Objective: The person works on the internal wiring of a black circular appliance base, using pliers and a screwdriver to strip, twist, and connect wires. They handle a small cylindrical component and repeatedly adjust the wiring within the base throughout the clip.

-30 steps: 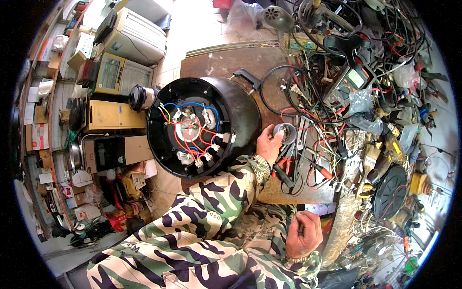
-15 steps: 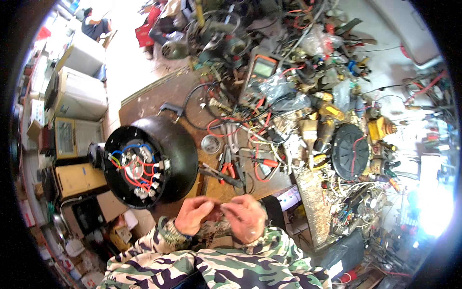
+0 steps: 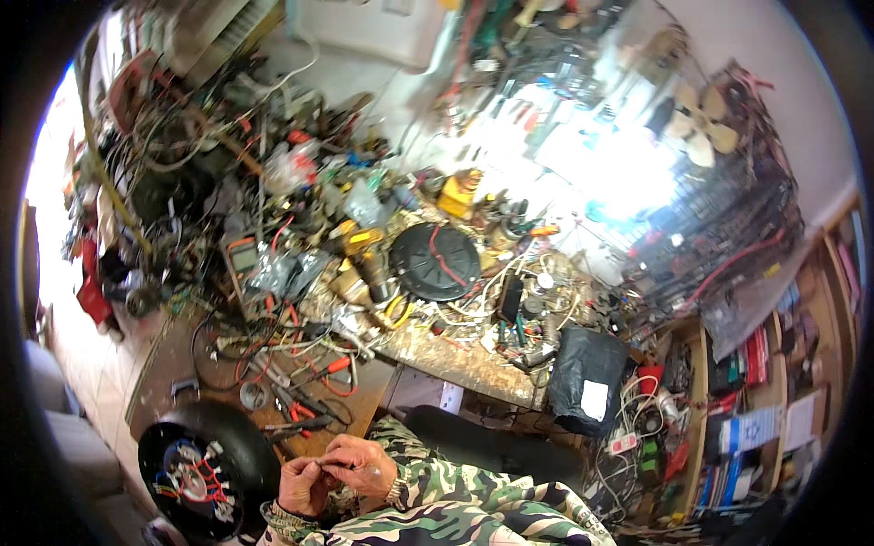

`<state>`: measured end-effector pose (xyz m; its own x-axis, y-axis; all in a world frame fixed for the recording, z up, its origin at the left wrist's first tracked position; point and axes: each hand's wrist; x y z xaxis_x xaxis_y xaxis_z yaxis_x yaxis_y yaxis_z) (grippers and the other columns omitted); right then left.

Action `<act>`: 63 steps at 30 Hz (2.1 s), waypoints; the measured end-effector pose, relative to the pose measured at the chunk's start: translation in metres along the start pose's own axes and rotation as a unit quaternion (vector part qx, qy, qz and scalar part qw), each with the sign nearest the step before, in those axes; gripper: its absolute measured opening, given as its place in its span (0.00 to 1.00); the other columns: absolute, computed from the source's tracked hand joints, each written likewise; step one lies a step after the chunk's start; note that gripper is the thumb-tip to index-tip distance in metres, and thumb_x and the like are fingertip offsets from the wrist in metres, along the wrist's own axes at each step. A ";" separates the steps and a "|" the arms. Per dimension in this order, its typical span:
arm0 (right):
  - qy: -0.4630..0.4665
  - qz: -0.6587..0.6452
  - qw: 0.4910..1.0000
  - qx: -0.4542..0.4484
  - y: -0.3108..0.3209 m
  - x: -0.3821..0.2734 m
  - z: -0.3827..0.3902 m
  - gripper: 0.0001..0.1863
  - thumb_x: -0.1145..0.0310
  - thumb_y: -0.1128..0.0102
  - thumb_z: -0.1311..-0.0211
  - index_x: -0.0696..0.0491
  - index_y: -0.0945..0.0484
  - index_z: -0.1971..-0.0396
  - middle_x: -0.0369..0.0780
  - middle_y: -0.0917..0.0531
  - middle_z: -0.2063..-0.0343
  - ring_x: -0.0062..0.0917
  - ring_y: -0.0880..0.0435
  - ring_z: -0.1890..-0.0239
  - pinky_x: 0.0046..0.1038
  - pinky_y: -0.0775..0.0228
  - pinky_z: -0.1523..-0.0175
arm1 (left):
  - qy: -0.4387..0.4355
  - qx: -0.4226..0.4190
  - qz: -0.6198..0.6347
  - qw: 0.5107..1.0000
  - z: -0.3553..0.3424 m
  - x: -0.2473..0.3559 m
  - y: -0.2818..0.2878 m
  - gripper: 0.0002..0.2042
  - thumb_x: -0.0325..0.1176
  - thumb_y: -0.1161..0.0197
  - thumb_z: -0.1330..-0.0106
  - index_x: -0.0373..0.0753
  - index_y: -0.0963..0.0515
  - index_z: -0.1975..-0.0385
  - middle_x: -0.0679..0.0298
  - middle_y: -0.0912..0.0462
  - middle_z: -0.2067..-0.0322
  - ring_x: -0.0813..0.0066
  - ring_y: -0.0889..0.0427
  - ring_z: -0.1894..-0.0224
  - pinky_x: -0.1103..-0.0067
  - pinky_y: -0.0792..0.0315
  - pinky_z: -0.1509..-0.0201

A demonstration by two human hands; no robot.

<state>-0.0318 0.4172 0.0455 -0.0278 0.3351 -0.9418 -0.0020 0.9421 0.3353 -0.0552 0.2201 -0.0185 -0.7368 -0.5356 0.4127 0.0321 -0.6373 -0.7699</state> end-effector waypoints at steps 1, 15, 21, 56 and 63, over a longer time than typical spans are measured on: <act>0.003 -0.011 1.000 0.003 0.005 -0.001 0.001 0.09 0.75 0.26 0.38 0.57 0.10 0.58 0.43 0.13 0.62 0.36 0.11 0.63 0.32 0.19 0.60 | 0.017 -0.002 -0.003 1.000 -0.002 0.002 0.000 0.10 0.28 0.27 0.30 0.27 0.14 0.56 0.51 0.10 0.62 0.61 0.10 0.65 0.66 0.15 0.58; 0.058 -0.027 0.994 0.083 0.128 0.062 -0.015 0.13 0.72 0.32 0.32 0.58 0.15 0.50 0.46 0.13 0.61 0.42 0.12 0.59 0.35 0.20 0.55 | 0.014 -0.080 -0.250 0.965 -0.114 -0.003 -0.082 0.09 0.33 0.37 0.21 0.39 0.19 0.47 0.64 0.14 0.61 0.70 0.15 0.61 0.73 0.17 0.55; 0.050 0.025 0.975 0.215 0.210 0.097 -0.003 0.09 0.70 0.33 0.30 0.59 0.13 0.56 0.46 0.13 0.64 0.38 0.11 0.61 0.35 0.19 0.53 | 0.039 -0.059 -0.269 0.961 -0.156 -0.008 -0.113 0.07 0.32 0.41 0.18 0.37 0.20 0.53 0.63 0.14 0.62 0.71 0.15 0.63 0.75 0.18 0.57; -0.019 -0.213 0.776 0.593 0.647 0.226 -0.086 0.21 0.55 0.54 0.17 0.61 0.25 0.50 0.50 0.19 0.50 0.38 0.19 0.46 0.43 0.31 0.35 | -0.022 0.105 -0.087 0.990 -0.128 -0.014 -0.105 0.09 0.32 0.34 0.23 0.34 0.18 0.51 0.60 0.15 0.60 0.68 0.15 0.61 0.70 0.19 0.55; 0.139 -0.224 0.940 0.217 0.490 0.119 -0.006 0.22 0.53 0.55 0.14 0.59 0.25 0.54 0.48 0.17 0.52 0.32 0.18 0.48 0.35 0.28 0.39 | -0.025 0.020 -0.087 0.996 -0.105 -0.015 -0.100 0.07 0.30 0.36 0.22 0.34 0.19 0.51 0.62 0.13 0.57 0.74 0.14 0.59 0.72 0.17 0.55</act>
<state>-0.0421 0.9186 0.0974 -0.3824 -0.0564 -0.9223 0.3294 0.9242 -0.1931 -0.1177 0.3498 0.0011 -0.6985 -0.4422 0.5627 -0.0646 -0.7441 -0.6649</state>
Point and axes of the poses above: each hand's wrist, its own z-axis away from the middle knuckle, its own y-axis out of the back of the hand, x = y × z
